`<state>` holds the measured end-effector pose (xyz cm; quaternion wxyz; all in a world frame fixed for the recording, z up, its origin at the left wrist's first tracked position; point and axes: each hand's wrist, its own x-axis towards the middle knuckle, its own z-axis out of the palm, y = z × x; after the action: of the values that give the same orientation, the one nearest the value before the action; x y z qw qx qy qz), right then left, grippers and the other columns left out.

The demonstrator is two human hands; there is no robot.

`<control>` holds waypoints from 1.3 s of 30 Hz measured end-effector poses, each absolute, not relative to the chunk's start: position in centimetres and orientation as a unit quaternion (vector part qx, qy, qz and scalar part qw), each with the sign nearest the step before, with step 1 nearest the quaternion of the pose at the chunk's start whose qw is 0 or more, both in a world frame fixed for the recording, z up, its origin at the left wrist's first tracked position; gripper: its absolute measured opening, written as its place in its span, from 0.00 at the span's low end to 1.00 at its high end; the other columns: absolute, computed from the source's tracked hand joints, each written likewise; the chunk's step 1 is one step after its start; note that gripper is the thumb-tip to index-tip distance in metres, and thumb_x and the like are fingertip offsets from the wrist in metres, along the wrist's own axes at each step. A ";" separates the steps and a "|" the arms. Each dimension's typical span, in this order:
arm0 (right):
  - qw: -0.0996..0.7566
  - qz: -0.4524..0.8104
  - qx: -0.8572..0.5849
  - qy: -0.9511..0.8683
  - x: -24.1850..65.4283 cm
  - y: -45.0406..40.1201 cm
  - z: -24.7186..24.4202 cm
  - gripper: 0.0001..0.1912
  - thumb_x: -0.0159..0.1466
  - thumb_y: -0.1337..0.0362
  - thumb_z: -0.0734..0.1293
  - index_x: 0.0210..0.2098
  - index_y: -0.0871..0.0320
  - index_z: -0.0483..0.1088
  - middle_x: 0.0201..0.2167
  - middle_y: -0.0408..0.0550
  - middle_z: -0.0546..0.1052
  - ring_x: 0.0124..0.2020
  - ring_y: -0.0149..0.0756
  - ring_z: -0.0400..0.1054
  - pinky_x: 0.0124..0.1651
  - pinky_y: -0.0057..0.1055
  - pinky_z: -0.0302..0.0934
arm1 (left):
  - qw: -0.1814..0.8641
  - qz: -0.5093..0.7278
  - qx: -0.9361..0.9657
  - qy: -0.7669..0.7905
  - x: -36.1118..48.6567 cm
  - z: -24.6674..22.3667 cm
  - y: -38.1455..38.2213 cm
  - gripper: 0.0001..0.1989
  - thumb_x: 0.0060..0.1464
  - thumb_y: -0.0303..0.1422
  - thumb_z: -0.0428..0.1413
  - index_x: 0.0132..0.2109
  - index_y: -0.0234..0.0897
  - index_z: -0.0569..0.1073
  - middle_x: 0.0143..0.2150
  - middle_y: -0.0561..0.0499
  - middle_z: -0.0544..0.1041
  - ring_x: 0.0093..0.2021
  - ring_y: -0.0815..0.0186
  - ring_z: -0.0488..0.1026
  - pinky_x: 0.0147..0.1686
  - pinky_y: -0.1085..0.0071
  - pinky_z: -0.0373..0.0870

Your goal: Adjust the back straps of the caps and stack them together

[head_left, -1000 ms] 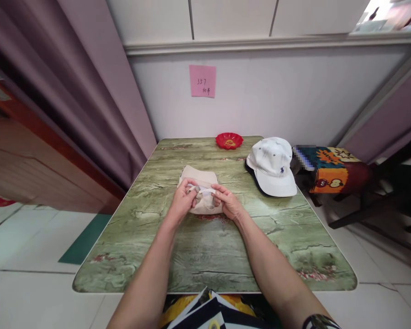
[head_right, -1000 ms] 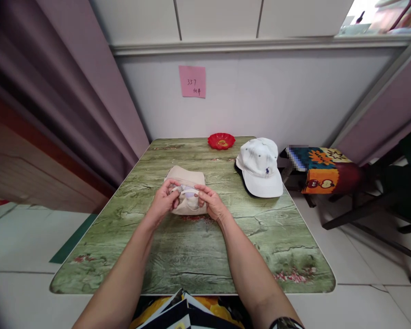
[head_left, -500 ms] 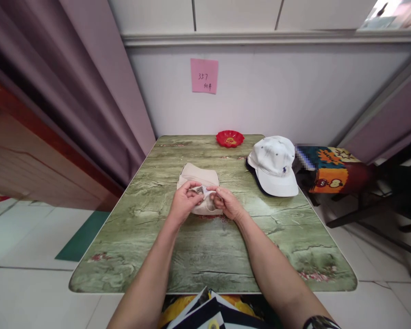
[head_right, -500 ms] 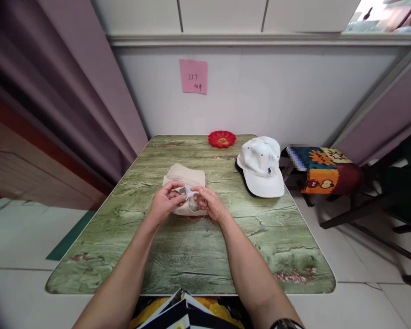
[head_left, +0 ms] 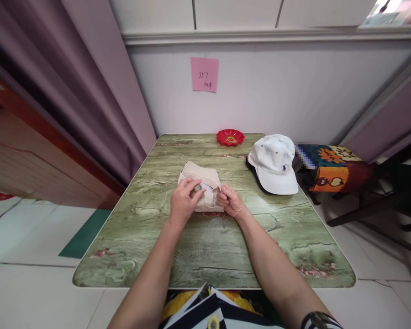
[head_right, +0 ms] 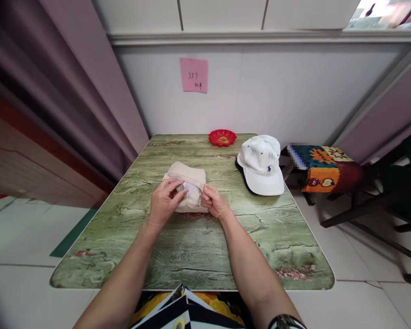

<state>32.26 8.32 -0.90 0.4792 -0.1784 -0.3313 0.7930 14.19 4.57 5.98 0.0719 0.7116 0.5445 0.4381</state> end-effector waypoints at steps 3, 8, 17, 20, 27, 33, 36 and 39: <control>0.505 0.785 -0.185 -0.308 32.3 8.5 -0.6 0.17 0.55 0.57 0.74 0.30 0.56 0.61 0.20 0.35 0.61 0.17 0.22 0.47 0.20 0.21 0.44 | 0.000 0.374 0.750 0.546 14.3 6.5 4.1 0.14 0.57 0.37 0.58 0.50 0.42 0.78 0.53 0.43 0.74 0.47 0.59 0.74 0.43 0.68 0.69; 0.497 0.789 -0.191 -0.308 33.1 9.0 -0.2 0.14 0.53 0.62 0.72 0.36 0.56 0.66 0.28 0.38 0.67 0.17 0.21 0.43 0.17 0.21 0.40 | -0.053 0.326 0.786 0.523 14.7 7.4 3.8 0.13 0.59 0.34 0.56 0.50 0.43 0.77 0.51 0.42 0.74 0.48 0.56 0.72 0.46 0.66 0.68; 0.496 0.737 -0.251 -0.384 32.0 8.6 -0.5 0.18 0.54 0.53 0.74 0.34 0.59 0.68 0.19 0.35 0.66 0.14 0.18 0.40 0.18 0.23 0.31 | 0.214 0.484 0.679 0.509 15.4 6.5 5.0 0.11 0.51 0.36 0.62 0.42 0.38 0.80 0.41 0.48 0.75 0.32 0.67 0.70 0.35 0.71 0.69; 0.497 0.715 -0.285 -0.401 31.2 8.4 -0.4 0.19 0.53 0.52 0.75 0.34 0.59 0.71 0.17 0.35 0.67 0.14 0.18 0.42 0.17 0.23 0.32 | 0.297 0.544 0.581 0.527 15.0 4.9 5.6 0.13 0.47 0.36 0.64 0.41 0.37 0.80 0.39 0.49 0.75 0.34 0.68 0.71 0.37 0.72 0.69; 0.516 0.688 -0.316 -0.401 30.8 8.2 -0.1 0.19 0.52 0.51 0.75 0.31 0.59 0.70 0.16 0.35 0.65 0.14 0.19 0.45 0.18 0.24 0.34 | 0.328 0.541 0.564 0.531 14.9 4.0 6.0 0.14 0.44 0.35 0.65 0.40 0.37 0.81 0.39 0.48 0.76 0.38 0.66 0.72 0.41 0.71 0.69; 0.506 0.681 -0.325 -0.418 30.7 8.3 -0.4 0.19 0.52 0.51 0.75 0.31 0.59 0.70 0.16 0.35 0.66 0.14 0.20 0.46 0.19 0.24 0.35 | 0.366 0.530 0.555 0.526 14.9 4.2 5.9 0.16 0.42 0.35 0.67 0.41 0.36 0.81 0.33 0.51 0.76 0.31 0.69 0.71 0.34 0.74 0.70; 0.497 0.684 -0.319 -0.428 30.7 8.5 -0.6 0.18 0.53 0.51 0.74 0.31 0.59 0.70 0.16 0.35 0.66 0.15 0.20 0.46 0.20 0.24 0.35 | 0.427 0.528 0.521 0.517 14.8 4.3 6.0 0.19 0.40 0.35 0.67 0.42 0.34 0.80 0.30 0.51 0.76 0.31 0.68 0.73 0.34 0.73 0.71; 0.486 0.691 -0.309 -0.437 30.8 8.5 -0.6 0.18 0.54 0.51 0.74 0.30 0.59 0.70 0.17 0.35 0.66 0.15 0.20 0.47 0.20 0.24 0.36 | 0.469 0.515 0.507 0.508 14.6 4.6 6.0 0.20 0.40 0.35 0.68 0.42 0.32 0.79 0.31 0.49 0.78 0.32 0.66 0.76 0.37 0.70 0.73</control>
<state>30.80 8.50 -0.59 0.4857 -0.3094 -0.4372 0.6908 14.62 5.97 4.60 0.4686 0.5069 0.5079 0.5153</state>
